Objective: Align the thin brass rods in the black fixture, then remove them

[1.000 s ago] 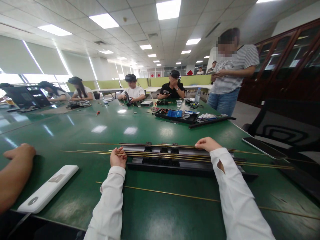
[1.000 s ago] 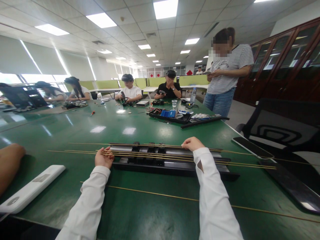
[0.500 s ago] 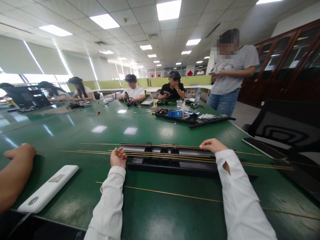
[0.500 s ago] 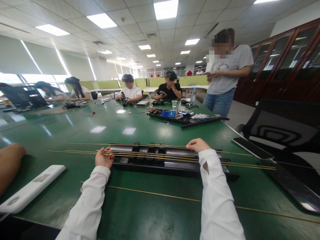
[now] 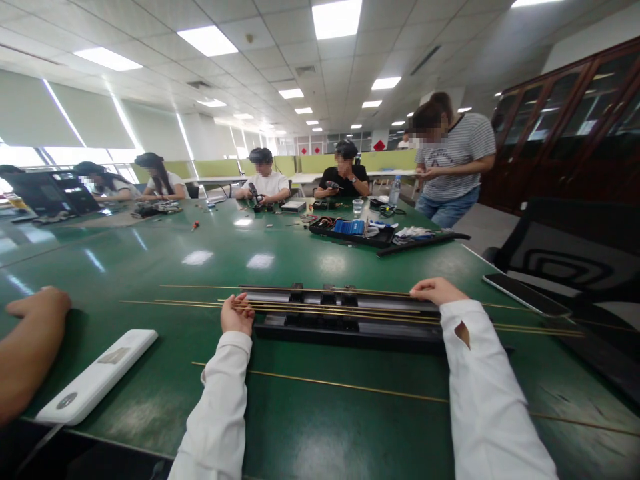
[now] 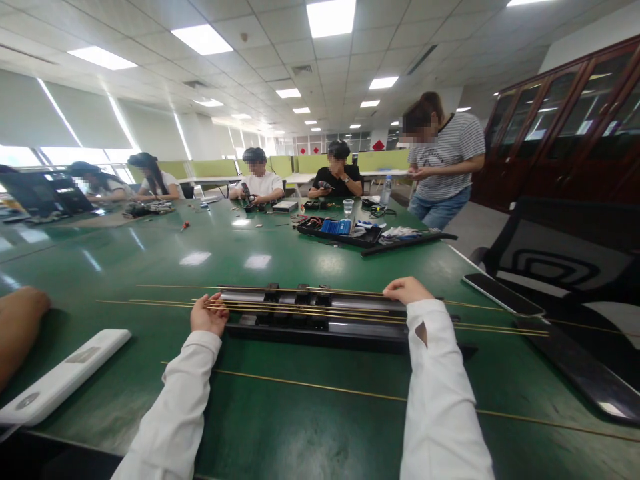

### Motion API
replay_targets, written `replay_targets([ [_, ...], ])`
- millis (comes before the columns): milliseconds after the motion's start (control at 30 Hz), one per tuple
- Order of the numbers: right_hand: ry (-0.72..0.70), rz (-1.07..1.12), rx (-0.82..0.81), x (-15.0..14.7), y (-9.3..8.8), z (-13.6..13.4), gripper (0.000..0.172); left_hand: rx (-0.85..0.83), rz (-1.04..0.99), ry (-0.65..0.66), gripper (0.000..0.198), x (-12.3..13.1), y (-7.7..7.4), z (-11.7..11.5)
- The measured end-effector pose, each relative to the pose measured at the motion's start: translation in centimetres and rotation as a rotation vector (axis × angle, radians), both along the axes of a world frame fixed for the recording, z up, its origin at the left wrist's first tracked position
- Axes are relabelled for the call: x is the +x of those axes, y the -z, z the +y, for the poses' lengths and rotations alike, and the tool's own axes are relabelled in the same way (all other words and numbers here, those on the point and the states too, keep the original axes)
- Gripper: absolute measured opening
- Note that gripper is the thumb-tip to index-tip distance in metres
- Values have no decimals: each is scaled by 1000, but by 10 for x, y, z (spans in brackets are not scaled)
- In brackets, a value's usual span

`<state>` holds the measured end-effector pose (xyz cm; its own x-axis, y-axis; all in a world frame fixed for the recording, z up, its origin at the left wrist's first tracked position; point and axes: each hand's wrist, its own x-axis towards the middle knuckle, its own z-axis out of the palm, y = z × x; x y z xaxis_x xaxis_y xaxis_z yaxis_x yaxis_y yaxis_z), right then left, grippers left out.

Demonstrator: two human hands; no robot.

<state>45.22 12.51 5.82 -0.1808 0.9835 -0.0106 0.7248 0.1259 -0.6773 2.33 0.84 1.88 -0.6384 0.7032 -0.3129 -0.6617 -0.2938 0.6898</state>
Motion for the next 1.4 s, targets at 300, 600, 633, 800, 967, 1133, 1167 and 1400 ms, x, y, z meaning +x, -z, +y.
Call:
replay_targets([
  [300,64,-71,31,28,2,1,16,-4,6,-3,16,0,1,1],
  [600,146,-124,136,55,-1,1,18,-4,24,5,17,3,0,2],
  [633,140,-118,163,58,-1,1,19,-3,28,4,18,3,0,2],
  [800,177,-102,277,62,-12,-5,27,-12,39,1,18,3,3,3],
  [967,145,17,355,47,-36,-19,32,-12,48,-1,18,3,3,3],
  [1133,56,90,435,14,-72,-45,35,-4,36,6,17,2,3,3],
  [1167,31,81,445,6,-79,-52,35,2,32,10,17,2,3,3],
  [1400,-261,43,560,-55,-107,-85,30,-16,4,23,11,5,-4,-2],
])
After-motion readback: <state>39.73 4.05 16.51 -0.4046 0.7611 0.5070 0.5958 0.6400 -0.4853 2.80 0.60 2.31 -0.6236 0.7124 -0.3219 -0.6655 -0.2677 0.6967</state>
